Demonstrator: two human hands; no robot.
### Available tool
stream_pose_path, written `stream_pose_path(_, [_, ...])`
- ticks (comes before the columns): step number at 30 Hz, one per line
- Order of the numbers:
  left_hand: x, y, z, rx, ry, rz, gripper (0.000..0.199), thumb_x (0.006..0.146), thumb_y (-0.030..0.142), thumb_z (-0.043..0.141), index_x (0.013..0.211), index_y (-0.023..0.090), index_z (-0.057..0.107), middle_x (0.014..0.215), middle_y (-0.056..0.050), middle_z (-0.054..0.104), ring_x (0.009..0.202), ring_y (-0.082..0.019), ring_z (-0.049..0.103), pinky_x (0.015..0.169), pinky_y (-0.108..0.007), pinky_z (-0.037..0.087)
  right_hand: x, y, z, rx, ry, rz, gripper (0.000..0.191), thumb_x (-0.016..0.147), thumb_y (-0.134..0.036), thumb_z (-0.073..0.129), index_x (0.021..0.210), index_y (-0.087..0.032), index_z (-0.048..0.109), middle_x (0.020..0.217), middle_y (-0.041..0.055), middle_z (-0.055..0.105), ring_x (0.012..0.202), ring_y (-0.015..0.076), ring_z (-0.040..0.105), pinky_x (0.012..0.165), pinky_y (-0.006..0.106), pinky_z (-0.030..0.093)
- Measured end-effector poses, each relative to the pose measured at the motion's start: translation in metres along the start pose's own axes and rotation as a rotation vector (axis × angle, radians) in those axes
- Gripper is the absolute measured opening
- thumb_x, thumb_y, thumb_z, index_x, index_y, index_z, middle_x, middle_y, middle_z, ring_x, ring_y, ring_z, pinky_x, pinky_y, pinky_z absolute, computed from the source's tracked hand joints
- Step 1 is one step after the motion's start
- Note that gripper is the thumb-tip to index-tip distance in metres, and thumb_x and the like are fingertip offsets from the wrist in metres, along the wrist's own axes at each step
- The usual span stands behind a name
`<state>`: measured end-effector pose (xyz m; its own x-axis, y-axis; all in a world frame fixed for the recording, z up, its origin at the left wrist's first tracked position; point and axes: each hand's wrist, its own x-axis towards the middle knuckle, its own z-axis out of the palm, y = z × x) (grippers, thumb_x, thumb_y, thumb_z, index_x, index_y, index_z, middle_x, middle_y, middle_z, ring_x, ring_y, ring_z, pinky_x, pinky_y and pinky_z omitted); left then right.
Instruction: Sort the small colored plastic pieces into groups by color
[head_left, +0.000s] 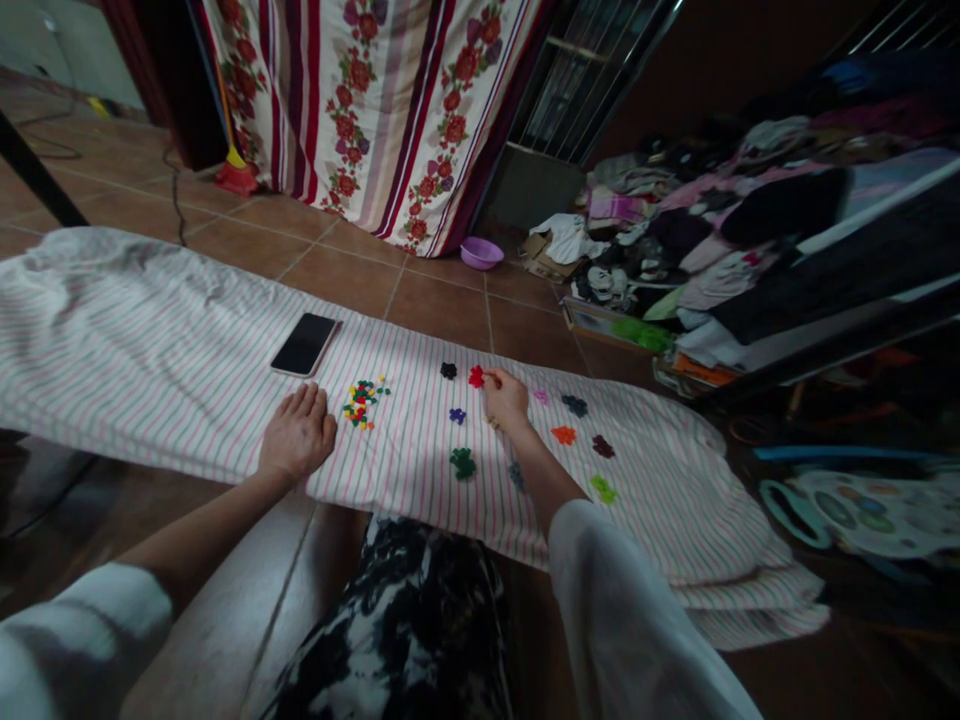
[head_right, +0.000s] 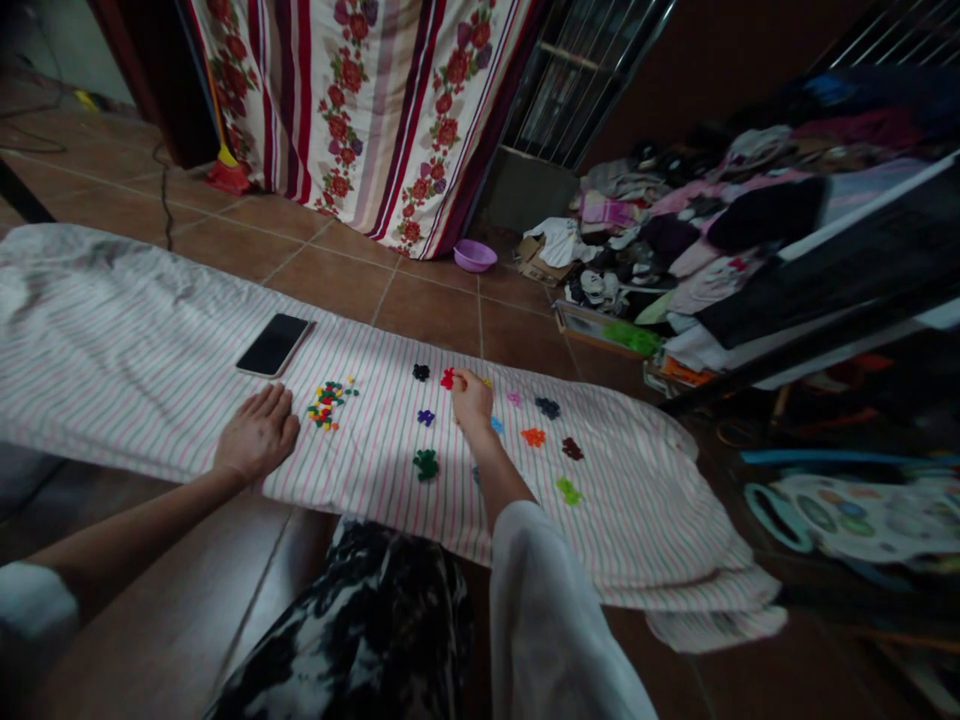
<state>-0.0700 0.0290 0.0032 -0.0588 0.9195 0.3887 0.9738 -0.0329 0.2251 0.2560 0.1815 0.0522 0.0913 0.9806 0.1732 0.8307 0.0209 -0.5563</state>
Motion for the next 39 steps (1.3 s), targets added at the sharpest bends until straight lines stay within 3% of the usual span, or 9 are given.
stream_pose_path(5, [0.000, 0.002, -0.002, 0.018, -0.033, -0.008, 0.054, 0.093, 0.030, 0.035, 0.132, -0.001, 0.055, 0.144, -0.028, 0.051, 0.140, -0.037, 0.043, 0.115, -0.052, 0.034, -0.012, -0.036, 0.013, 0.078, -0.050, -0.151, 0.031, 0.088, -0.023, 0.050, 0.106, -0.020, 0.075, 0.106, 0.0061, 0.076, 0.098, 0.0191, 0.068, 0.091, 0.029, 0.049])
stream_pose_path(13, [0.002, 0.003, -0.003, 0.014, -0.020, -0.040, 0.051, 0.092, 0.029, 0.038, 0.129, 0.002, 0.058, 0.142, -0.025, 0.055, 0.138, -0.035, 0.046, 0.115, -0.051, 0.035, -0.052, -0.088, 0.059, 0.176, -0.286, -0.539, 0.024, 0.089, -0.016, 0.054, 0.099, -0.021, 0.075, 0.093, 0.0035, 0.071, 0.089, 0.0159, 0.065, 0.085, 0.026, 0.048])
stream_pose_path(18, [0.002, 0.004, -0.004, 0.045, -0.011, -0.035, 0.050, 0.091, 0.028, 0.038, 0.129, 0.002, 0.058, 0.141, -0.025, 0.056, 0.136, -0.035, 0.048, 0.113, -0.049, 0.036, -0.068, -0.108, 0.080, 0.124, -0.399, -0.657, 0.025, 0.091, -0.013, 0.056, 0.102, -0.024, 0.076, 0.098, 0.0030, 0.066, 0.094, 0.0150, 0.063, 0.086, 0.025, 0.047])
stream_pose_path(27, [0.002, 0.005, -0.003, 0.017, 0.006, -0.043, 0.049, 0.090, 0.028, 0.040, 0.129, 0.005, 0.058, 0.141, -0.023, 0.057, 0.136, -0.034, 0.048, 0.113, -0.049, 0.036, -0.070, -0.125, 0.087, -0.010, -0.474, -0.648, 0.023, 0.093, -0.013, 0.057, 0.103, -0.025, 0.075, 0.101, 0.0036, 0.062, 0.098, 0.0163, 0.061, 0.087, 0.026, 0.047])
stream_pose_path(39, [0.002, 0.004, -0.004, -0.006, -0.005, -0.046, 0.049, 0.090, 0.029, 0.041, 0.129, 0.005, 0.058, 0.140, -0.023, 0.057, 0.137, -0.035, 0.048, 0.113, -0.050, 0.036, -0.073, -0.125, 0.081, -0.052, -0.465, -0.593, 0.019, 0.089, -0.010, 0.057, 0.097, -0.022, 0.069, 0.098, 0.0052, 0.060, 0.097, 0.0195, 0.058, 0.089, 0.030, 0.046])
